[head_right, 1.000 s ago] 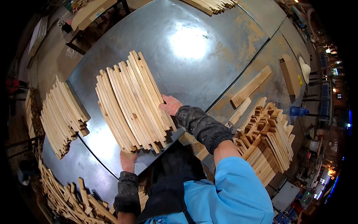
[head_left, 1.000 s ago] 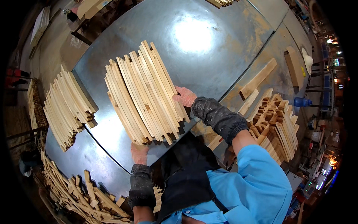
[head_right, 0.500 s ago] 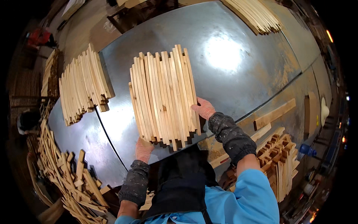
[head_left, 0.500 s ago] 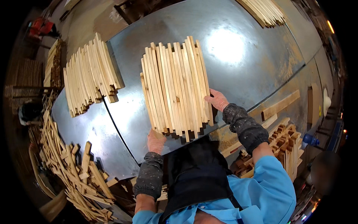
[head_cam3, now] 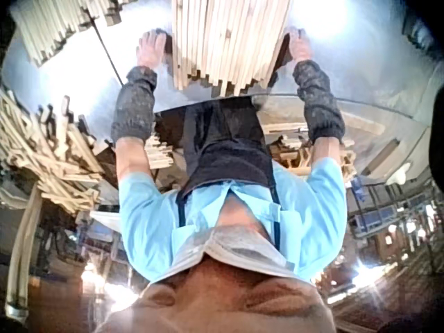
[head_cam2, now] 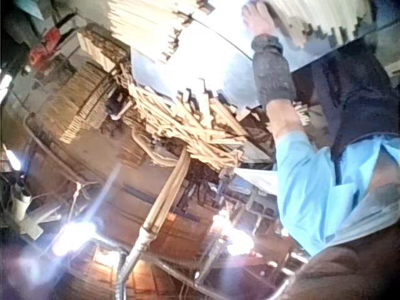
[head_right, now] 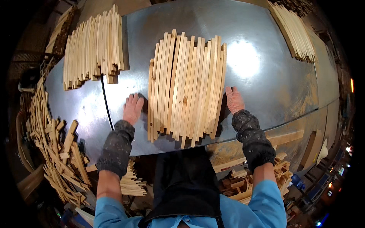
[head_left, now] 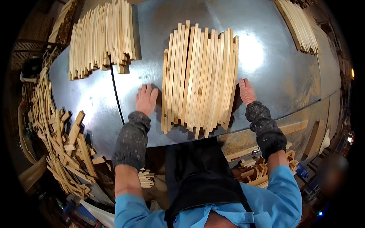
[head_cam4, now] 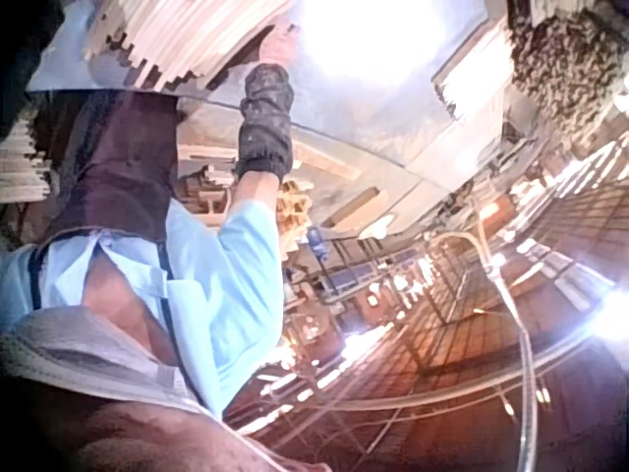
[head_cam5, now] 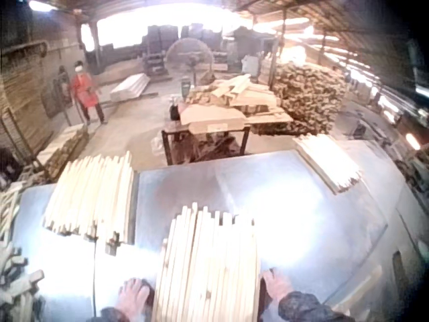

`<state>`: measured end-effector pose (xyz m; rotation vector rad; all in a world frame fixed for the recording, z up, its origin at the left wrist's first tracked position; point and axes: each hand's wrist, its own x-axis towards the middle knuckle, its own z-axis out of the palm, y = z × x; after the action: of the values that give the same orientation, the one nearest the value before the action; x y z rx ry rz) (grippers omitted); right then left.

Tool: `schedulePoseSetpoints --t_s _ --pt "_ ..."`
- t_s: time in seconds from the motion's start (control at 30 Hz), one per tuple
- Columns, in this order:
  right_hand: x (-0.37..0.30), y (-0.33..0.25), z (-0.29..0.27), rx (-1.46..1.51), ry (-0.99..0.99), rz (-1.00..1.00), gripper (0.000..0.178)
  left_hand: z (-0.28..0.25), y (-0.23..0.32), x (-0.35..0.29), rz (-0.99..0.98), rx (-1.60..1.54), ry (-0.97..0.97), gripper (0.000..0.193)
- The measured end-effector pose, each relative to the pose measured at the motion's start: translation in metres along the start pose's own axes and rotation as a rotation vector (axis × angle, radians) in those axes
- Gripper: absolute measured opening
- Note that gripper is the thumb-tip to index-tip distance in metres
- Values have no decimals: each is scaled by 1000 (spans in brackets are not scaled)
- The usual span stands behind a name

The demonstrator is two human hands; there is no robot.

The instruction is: The person sorts and stacks light-colored wooden slats on a metal workbench. They pick up individual pieces and small bundles, align them, and place them into neat piles. The person also moves stacks of wood to a conveyor belt and back to the table, organizing the materials in a workshop setting.

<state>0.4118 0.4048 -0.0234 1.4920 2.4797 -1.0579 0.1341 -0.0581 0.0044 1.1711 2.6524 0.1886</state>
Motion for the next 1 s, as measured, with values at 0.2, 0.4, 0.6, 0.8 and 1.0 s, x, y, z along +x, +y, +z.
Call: schedulePoseSetpoints --t_s 0.2,0.4,0.6,0.8,1.0 --pt "-19 -64 28 98 -90 80 77 0 52 55 -182 -107 -115 60" --pt "-28 -85 30 270 -39 169 64 -27 69 62 -463 -832 -302 92" --pt "-34 -90 33 340 12 166 66 -21 69 44 -593 -1452 -288 91" --pt "-70 -91 27 507 -61 163 68 -64 87 -13 -621 -1512 -207 86" --pt "-160 -140 45 671 -181 58 59 -121 83 -154 -626 -1582 77 87"
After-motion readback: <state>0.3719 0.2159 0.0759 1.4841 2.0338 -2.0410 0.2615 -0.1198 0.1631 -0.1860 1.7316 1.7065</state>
